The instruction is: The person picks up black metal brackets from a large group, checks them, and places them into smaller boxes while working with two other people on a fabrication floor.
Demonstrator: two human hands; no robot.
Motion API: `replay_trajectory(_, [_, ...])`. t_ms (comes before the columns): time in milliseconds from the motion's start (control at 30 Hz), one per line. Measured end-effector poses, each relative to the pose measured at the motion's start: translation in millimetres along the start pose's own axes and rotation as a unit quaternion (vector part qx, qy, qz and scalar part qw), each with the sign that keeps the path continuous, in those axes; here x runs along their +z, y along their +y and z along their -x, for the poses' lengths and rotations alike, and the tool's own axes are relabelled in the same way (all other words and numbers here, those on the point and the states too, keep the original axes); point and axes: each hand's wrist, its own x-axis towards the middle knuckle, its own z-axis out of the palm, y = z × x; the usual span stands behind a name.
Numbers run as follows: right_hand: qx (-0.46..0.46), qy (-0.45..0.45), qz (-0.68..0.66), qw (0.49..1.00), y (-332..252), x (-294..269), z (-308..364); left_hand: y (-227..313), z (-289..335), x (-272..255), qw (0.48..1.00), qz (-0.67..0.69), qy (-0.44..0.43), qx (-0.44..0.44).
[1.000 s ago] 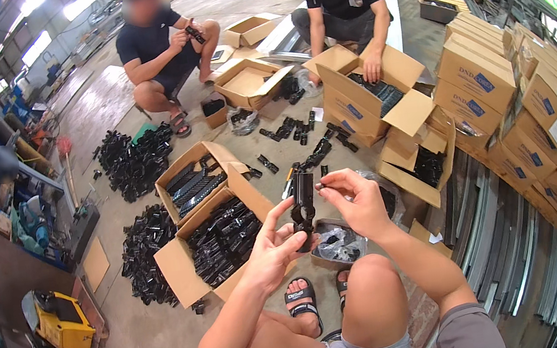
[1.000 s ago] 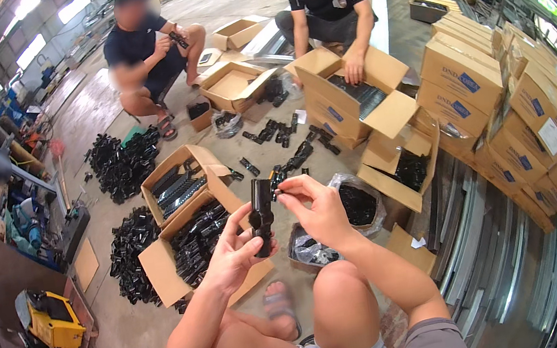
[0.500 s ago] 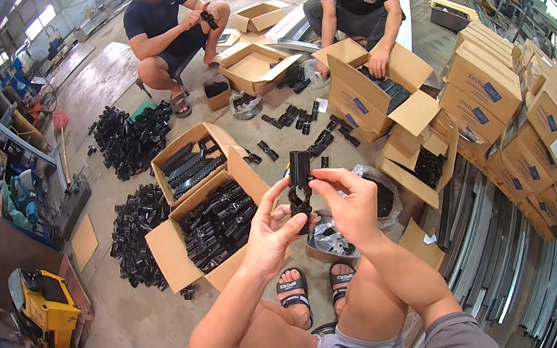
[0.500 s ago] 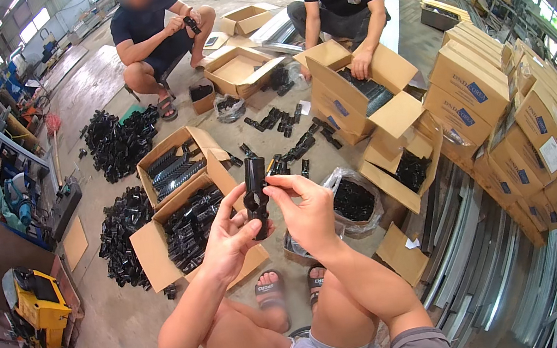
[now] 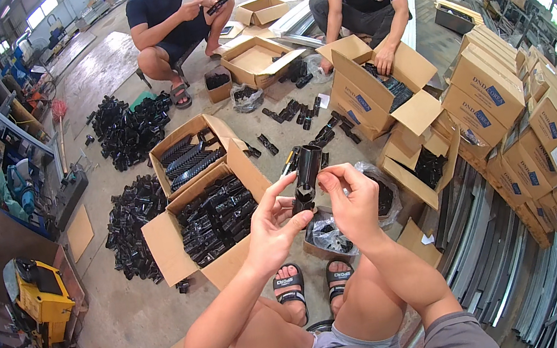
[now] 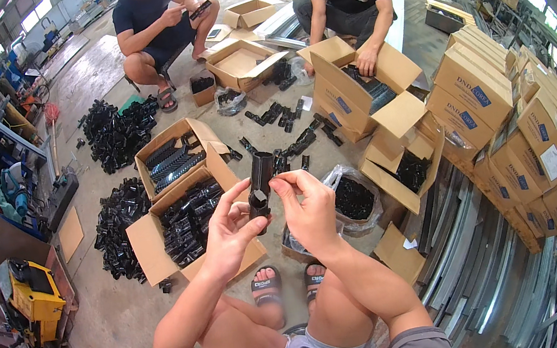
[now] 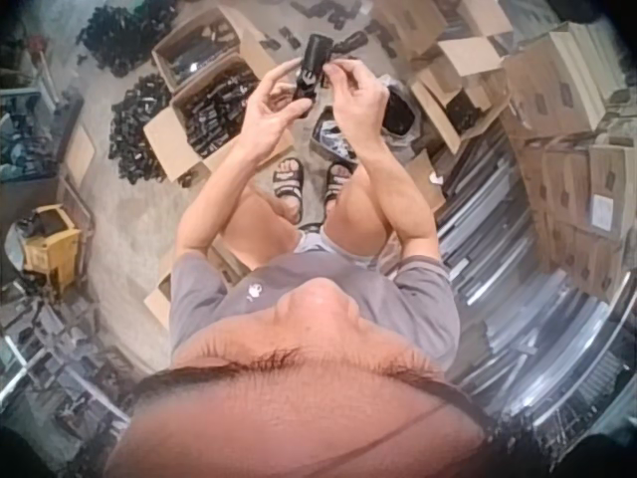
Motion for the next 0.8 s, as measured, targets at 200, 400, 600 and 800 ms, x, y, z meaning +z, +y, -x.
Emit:
replay_trajectory(200, [0.012,-0.048,0.055,0.997,-1,-4,-3,-2,-1,1,0.998,-0.060,-0.019,0.031])
replay_trajectory(400, [-0.043,-0.116,0.049,0.991,-9,-14,-3,1,2,2,1.000,0.005,-0.008,-0.012])
replay_trajectory(600, [0.032,-0.191,0.048,0.980,1,-16,-5,2,2,1,1.000,0.013,-0.013,-0.011])
replay_trajectory(800, [-0.056,-0.104,0.032,0.992,-7,-11,1,1,3,-1,1.000,-0.003,-0.019,-0.006])
